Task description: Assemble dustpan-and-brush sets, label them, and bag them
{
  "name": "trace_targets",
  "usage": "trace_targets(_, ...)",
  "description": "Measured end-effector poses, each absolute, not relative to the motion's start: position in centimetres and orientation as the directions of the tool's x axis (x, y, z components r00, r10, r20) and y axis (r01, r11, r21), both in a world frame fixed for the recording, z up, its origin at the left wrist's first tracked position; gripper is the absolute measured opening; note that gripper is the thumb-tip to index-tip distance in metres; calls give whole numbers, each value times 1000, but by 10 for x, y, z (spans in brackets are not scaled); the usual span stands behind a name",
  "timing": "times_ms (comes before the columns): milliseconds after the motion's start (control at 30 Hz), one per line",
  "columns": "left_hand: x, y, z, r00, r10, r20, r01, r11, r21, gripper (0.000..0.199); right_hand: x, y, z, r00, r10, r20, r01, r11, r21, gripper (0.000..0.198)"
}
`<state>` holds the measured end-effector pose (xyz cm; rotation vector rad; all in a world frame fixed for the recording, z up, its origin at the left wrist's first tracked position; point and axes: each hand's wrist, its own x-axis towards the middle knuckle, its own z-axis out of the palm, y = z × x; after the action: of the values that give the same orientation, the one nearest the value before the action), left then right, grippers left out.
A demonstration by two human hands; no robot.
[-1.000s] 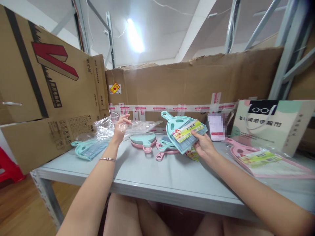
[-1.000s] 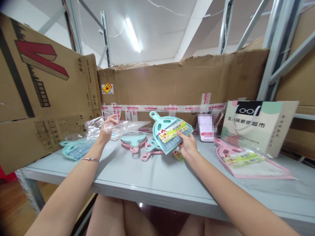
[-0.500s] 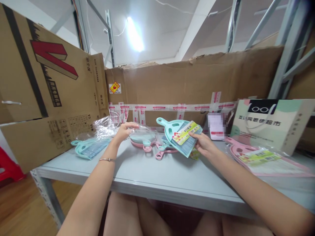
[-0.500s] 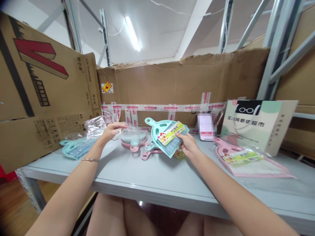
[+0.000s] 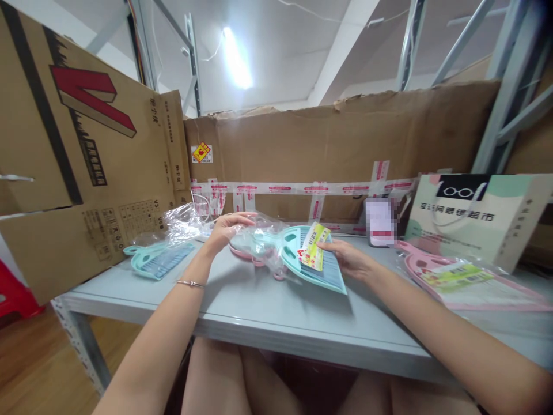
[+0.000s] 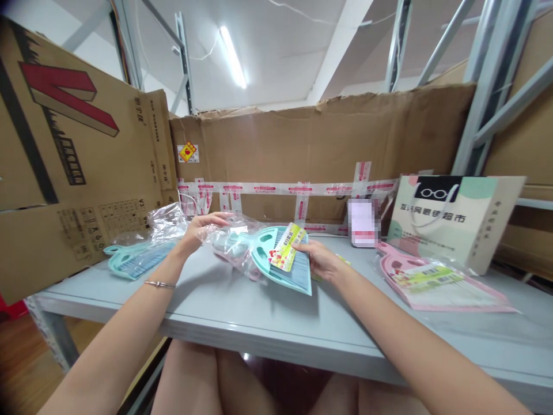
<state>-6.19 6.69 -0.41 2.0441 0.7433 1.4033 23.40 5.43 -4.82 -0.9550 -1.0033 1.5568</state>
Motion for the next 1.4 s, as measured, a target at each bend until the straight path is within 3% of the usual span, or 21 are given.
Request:
trace_targets(100,-46,72,-12,205,690,695,110,-721,684,34,228,50,-46,-131,988,-78,-362,-121,-924,17)
trace_targets(233,-37,90,-23,-167,673,721,125,-711,692,51,226,50,-46,-94,994,-49,-400,-83,-913,15)
trace_targets(400,-40,103,-30,-337,825,454,48,-466,883,25,225,54,-49,-104,995,9,-436,-37,-899,15)
trace_targets(533,-39,95,-24,-241,940,240,-215,-293,932,12,225,57,-50,28,999,26,-500,37,-865,16)
trace_targets(633,-32,81,-14,35,991,132,-399,-107,911,28,224,59,-50,131,990,50,-537,114,-836,16)
trace_targets(700,-23,71,-8,251,959,132,-443,-8,897,45,223,59,-51,177,982,63,-554,152,-819,17)
trace_targets(767,-9,62,-5,354,925,139,-461,44,886,53,222,59,-51,214,975,57,-571,172,-802,17)
trace_targets(933,39,50,-8,184,982,42,-499,56,865,51,223,60,-49,359,932,42,-605,267,-750,21)
trace_targets(1000,56,46,-13,234,971,41,-450,70,890,52,225,60,-49,414,909,58,-590,316,-743,24)
trace_targets(1100,74,40,-24,337,940,54,-376,82,923,70,227,60,-49,454,886,95,-556,365,-747,29)
trace_targets(1200,81,41,-34,326,940,103,-366,24,930,85,227,60,-49,434,891,137,-537,377,-755,31)
trace_targets(1400,78,50,-42,234,941,246,-462,-115,879,89,222,54,-46,324,926,195,-574,356,-738,31)
